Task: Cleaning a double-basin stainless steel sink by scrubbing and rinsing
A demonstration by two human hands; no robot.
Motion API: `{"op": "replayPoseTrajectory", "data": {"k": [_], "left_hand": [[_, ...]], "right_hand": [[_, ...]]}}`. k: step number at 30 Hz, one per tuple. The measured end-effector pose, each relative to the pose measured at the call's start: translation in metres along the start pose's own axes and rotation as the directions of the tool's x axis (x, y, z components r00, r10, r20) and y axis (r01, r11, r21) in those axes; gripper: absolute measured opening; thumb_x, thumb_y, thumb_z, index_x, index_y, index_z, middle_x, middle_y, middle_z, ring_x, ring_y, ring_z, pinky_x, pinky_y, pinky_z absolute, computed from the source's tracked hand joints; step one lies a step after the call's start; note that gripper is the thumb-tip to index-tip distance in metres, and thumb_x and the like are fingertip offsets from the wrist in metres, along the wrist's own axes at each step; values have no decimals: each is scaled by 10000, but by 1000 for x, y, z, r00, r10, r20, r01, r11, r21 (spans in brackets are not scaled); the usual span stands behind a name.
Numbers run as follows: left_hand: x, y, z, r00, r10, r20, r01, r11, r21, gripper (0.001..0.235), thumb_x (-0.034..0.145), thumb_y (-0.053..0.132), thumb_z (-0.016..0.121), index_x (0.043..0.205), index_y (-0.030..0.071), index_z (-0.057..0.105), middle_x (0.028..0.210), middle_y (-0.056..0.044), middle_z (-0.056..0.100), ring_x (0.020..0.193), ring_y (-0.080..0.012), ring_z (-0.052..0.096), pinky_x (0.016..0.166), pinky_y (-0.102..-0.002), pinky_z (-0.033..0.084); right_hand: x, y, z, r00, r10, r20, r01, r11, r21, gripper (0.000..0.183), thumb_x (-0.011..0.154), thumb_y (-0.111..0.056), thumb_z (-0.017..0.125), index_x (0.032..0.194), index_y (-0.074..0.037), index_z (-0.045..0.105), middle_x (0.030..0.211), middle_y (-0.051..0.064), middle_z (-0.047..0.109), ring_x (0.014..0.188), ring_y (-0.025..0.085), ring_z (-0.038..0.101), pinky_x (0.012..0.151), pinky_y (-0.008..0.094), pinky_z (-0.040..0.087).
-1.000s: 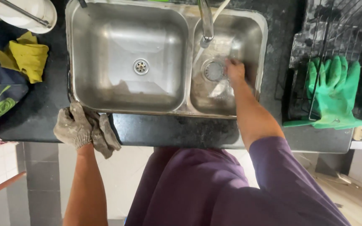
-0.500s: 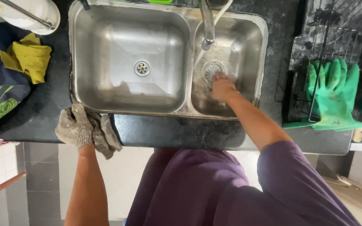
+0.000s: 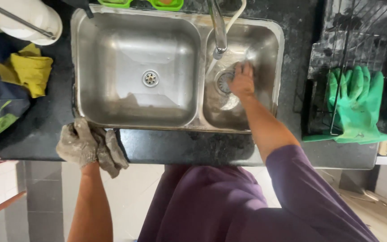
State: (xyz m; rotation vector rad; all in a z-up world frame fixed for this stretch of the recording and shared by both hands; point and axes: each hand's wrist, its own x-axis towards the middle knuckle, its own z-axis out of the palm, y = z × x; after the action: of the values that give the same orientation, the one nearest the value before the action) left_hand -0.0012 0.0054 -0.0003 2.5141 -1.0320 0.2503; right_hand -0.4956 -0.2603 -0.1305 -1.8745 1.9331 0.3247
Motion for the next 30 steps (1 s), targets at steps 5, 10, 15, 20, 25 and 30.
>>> {"op": "replayPoseTrajectory", "data": {"k": [5, 10, 15, 20, 25, 30], "left_hand": [[0, 2, -3, 999, 15, 36, -14, 1000, -26, 590, 1122, 458, 652, 696, 104, 450, 580, -57, 383, 532, -211, 339, 526, -439, 299], [0, 7, -3, 995, 89, -46, -94, 988, -126, 567, 1146, 419, 650, 711, 113, 452, 602, -44, 343, 544, -191, 321, 516, -404, 301], [3, 1, 4, 996, 79, -33, -78, 996, 31, 463, 1076, 467, 683, 773, 117, 691, 591, -104, 595, 481, -287, 549, 457, -447, 397], [3, 9, -1, 994, 93, -63, -95, 995, -26, 532, 1105, 485, 657, 737, 108, 586, 612, -108, 540, 512, -297, 504, 503, -462, 383], [2, 6, 7, 989, 90, -116, -94, 995, -31, 501, 1095, 398, 716, 698, 128, 572, 588, -86, 531, 490, -264, 474, 494, -439, 380], [-1, 12, -5, 999, -33, -29, 33, 999, -15, 393, 1035, 398, 745, 788, 108, 646, 633, -142, 604, 656, -388, 689, 601, -435, 567]], "right_hand": [[-48, -79, -54, 963, -113, 244, 88, 990, 110, 830, 918, -128, 469, 1648, -80, 76, 1607, 210, 125, 1185, 280, 230, 862, 339, 230], [-68, -50, -33, 774, -447, 449, 547, 829, -118, 1001, 831, 121, 560, 1645, -50, 4, 1736, 129, -28, 1598, 269, 1, 1262, 440, 213], [-67, -5, -39, 651, -474, 593, 575, 818, 21, 273, 1007, -345, 645, 1027, -87, 733, 943, 130, 699, 881, 298, 654, 732, 465, 518], [-56, -49, -38, 690, -407, 598, 396, 905, 159, 340, 1000, -232, 489, 1217, -17, 639, 1161, 191, 663, 1011, 315, 644, 852, 440, 517], [-32, -48, -50, 957, -288, 17, 242, 833, 497, 263, 977, -262, 532, 1036, -187, 777, 845, 72, 752, 773, 231, 694, 773, 399, 517], [-1, -34, -38, 990, 91, 108, -110, 18, 994, 250, 1034, -213, 598, 1206, -66, 701, 950, 4, 624, 886, 186, 717, 904, 360, 637]]}}
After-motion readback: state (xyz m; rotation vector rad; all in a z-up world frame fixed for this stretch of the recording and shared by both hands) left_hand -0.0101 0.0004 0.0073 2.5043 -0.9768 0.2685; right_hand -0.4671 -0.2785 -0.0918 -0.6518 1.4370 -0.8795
